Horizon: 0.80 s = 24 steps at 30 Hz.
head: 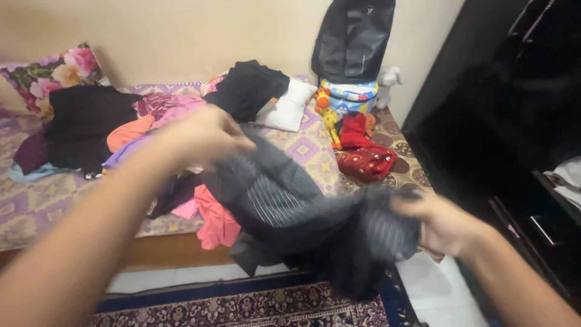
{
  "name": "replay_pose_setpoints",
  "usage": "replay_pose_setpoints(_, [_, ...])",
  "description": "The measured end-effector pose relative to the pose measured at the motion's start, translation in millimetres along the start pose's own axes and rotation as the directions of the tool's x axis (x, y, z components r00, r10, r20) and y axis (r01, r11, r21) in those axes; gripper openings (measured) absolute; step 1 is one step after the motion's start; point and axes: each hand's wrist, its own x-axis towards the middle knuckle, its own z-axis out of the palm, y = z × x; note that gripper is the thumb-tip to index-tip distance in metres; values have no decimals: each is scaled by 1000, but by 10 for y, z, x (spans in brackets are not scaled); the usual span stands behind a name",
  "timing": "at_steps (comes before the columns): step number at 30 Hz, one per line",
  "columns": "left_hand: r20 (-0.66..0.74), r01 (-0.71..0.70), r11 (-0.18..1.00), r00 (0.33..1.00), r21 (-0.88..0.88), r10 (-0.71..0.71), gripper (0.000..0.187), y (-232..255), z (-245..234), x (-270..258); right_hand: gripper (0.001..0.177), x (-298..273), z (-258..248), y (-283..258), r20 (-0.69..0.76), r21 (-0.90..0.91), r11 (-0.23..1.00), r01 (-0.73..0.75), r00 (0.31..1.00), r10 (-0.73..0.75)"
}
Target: The person folds several garments on a bed and places them into a wardrobe. They handle a leopard-print top, a pink t-shirt, a maroon patterned top, a striped shirt, and a purple top, folding each by hand and stacking them inside a dark wardrobe.
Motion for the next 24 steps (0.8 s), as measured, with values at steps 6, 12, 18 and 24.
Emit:
replay_pose_setpoints(6, [31,-345,668,875,-659,483,52,487,1929,-212,54,-36,637,-293,518,531,841,-106,826,-223])
replay_pose_setpoints(12, [290,260,316,956,-912,51,51,138,2813,147,64,-177,770,-321,396,554,828,92,845,-359])
replay_pose_setpoints(18, [494,489,442,862,-752,-113,52,-460,2868,253,67,-438,601,-459,301,470,870,147,900,-315])
replay_pose_setpoints(24, [330,258,622,944,-740,1,31,-820,2046,422,46,-10,290,-187,-347,323,946,-3,930,121])
